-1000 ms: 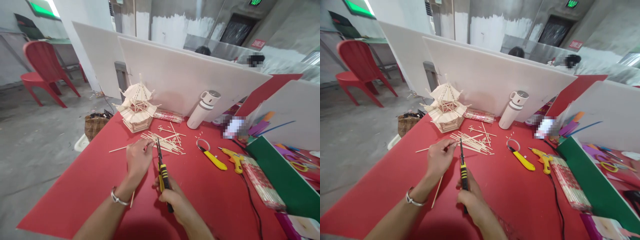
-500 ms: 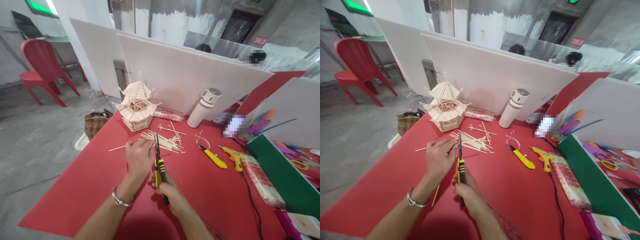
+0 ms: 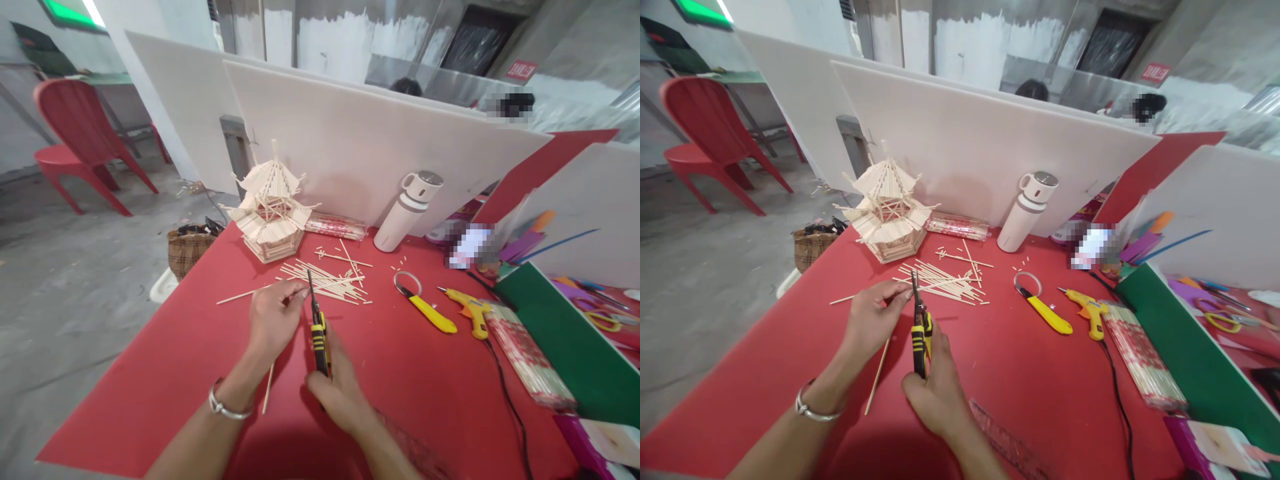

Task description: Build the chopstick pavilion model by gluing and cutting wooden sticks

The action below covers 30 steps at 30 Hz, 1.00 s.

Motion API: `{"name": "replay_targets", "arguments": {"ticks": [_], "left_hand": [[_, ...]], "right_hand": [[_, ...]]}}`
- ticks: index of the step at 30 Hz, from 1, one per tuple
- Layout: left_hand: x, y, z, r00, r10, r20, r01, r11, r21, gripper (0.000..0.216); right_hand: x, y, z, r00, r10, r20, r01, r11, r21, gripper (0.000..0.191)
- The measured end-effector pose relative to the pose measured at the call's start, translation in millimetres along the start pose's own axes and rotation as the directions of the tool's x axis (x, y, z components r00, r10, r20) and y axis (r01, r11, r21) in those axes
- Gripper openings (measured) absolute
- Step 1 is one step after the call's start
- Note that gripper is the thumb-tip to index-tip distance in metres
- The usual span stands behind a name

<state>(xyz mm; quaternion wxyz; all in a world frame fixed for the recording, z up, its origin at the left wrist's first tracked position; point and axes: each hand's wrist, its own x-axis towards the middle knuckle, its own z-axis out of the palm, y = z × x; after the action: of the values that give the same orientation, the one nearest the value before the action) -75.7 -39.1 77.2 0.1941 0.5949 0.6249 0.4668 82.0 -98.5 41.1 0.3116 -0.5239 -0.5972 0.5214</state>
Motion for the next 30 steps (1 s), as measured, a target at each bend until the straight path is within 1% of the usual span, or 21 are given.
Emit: {"name": "replay_targets", "arguments": {"ticks": [2,5,7,9,13,18,24,30], "left_hand": [[1,-1,-4,0.999,-0.040,0.027,0.042,0.992,-0.115,0.019],[1,-2,-11,0.998,-0.053,0.037,0.059,0.975,-0.213,0.017],[0,-1,-15,0.997,-0.059,0.050,0.069,0.966,-0.249,0.016],[0,-1,-17,0.996,-0.058,0.073,0.076,0.960,-0.270,0.015],[0,0,-19,0.993,-0.025,0.118,0.061,0.948,-0.313,0.015],[1,-1,-22,0.991,0.017,0.136,0.030,0.941,-0.337,0.014],[-1,0,-25,0.990,0.021,0.142,0.025,0.950,-0.312,0.015],[-1,2,-24,0.990,0.023,0.141,0.016,0.961,-0.275,0.018]], "right_hand": [[-1,1,0,0.996,-0.073,-0.042,0.069,0.993,-0.096,0.086],[-2,0,-1,0.987,-0.146,-0.068,0.129,0.969,-0.212,0.088],[-2,-1,-3,0.983,-0.165,-0.080,0.135,0.947,-0.290,0.090],[-2,0,-5,0.982,-0.161,-0.096,0.115,0.922,-0.370,0.094],[-3,7,-6,0.974,-0.194,-0.115,0.116,0.868,-0.484,0.099],[-4,8,-7,0.960,-0.252,-0.123,0.155,0.842,-0.517,0.098],[-4,10,-13,0.946,-0.309,-0.098,0.218,0.831,-0.511,0.099],[-5,18,-11,0.947,-0.303,-0.107,0.213,0.841,-0.497,0.099]]}}
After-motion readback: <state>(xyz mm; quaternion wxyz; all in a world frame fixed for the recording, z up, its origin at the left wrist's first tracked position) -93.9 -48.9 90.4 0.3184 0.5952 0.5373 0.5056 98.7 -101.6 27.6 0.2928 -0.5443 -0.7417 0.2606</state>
